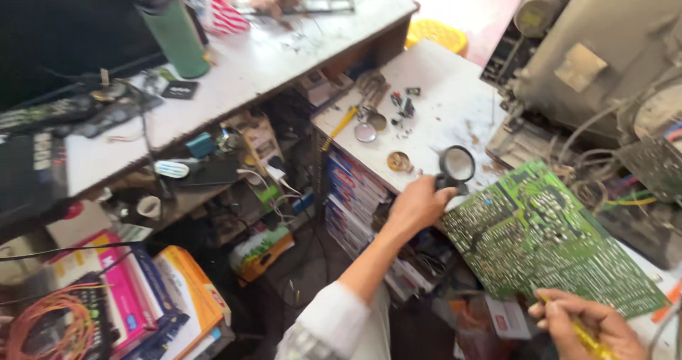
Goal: The person inspects a green circuit board using a magnifying glass and a yellow probe. They then pick up a small cylindrical component and place it on the board. Finally, they handle a larger electronic component with wires.
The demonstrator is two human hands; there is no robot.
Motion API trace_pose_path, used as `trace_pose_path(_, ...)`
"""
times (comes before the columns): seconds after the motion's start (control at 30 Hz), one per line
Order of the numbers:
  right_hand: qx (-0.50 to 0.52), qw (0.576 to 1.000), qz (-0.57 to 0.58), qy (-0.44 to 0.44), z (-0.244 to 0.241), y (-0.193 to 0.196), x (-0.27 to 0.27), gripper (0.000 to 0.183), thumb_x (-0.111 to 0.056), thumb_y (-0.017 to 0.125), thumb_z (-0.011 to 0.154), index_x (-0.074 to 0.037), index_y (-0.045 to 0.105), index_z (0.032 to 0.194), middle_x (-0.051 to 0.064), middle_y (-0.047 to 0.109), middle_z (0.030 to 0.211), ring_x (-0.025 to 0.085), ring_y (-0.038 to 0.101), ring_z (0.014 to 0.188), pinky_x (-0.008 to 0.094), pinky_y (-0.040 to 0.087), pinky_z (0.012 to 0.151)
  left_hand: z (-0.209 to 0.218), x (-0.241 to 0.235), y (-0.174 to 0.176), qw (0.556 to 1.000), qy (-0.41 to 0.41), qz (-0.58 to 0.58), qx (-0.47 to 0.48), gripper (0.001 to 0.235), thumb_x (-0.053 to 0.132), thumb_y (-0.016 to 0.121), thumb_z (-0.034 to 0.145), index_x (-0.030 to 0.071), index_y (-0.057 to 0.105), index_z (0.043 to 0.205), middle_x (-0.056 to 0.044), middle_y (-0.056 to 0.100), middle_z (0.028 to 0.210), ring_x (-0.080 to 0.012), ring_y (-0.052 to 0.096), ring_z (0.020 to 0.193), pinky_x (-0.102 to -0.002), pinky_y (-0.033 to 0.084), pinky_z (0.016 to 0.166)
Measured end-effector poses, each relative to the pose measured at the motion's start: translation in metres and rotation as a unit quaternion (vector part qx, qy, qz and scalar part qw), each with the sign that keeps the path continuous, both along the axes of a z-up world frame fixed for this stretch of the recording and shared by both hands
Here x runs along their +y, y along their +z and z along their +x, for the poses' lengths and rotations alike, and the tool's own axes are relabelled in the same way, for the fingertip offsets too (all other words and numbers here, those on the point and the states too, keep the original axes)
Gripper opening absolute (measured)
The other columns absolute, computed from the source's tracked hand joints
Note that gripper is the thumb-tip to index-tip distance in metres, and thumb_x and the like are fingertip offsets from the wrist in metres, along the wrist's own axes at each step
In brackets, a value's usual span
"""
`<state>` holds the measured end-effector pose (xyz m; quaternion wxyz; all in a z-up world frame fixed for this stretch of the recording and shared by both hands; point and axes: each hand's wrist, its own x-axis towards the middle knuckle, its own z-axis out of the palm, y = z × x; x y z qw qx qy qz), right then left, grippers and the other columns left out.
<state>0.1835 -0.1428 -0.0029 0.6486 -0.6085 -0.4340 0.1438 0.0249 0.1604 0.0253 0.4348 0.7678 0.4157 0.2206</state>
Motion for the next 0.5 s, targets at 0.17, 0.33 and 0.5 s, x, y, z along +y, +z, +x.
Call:
trace_pose_path(0.17,-0.027,0.975,-0.187,-0.118,0.012,-0.065,-0.003,0.013,-0.006,0.070,0.097,0.007,0.071,0.092,0.021,0.075,0.078,0.020,0.071,0.070,0.033,0.059,0.073,0.058,0.039,-0.002,0.999,-0.035,0.024,0.025,0.043,0.035,0.071,0.087,-0.006,0.072,0.100,-0.032,0.071,0.103,-0.0457,0.069,0.099,-0.051,0.055,0.084)
trace_pose_path(0.33,0.082,0.947,-0.296,-0.095,0.059,-0.091,0.021,0.019,-0.009,0.076,0.092,0.010,0.080,0.093,0.021,0.078,0.071,0.022,0.070,0.064,0.036,0.057,0.065,0.026,0.004,0.010,0.978,0.042,0.196,-0.053,0.033,0.027,0.069,0.088,-0.004,0.071,0.098,-0.028,0.069,0.099,-0.0449,0.067,0.091,-0.053,0.054,0.080)
trace_pose_path(0.5,0.022,0.991,-0.124,-0.043,0.016,-0.102,0.039,0.025,-0.005,0.078,0.083,0.003,0.074,0.106,0.014,0.076,0.077,0.015,0.070,0.064,0.029,0.058,0.062,-0.050,-0.086,0.000,0.928,-0.139,-0.158,-0.309,0.028,0.026,0.062,0.106,0.000,0.066,0.096,-0.009,0.065,0.075,-0.0186,0.062,0.067,-0.033,0.050,0.061)
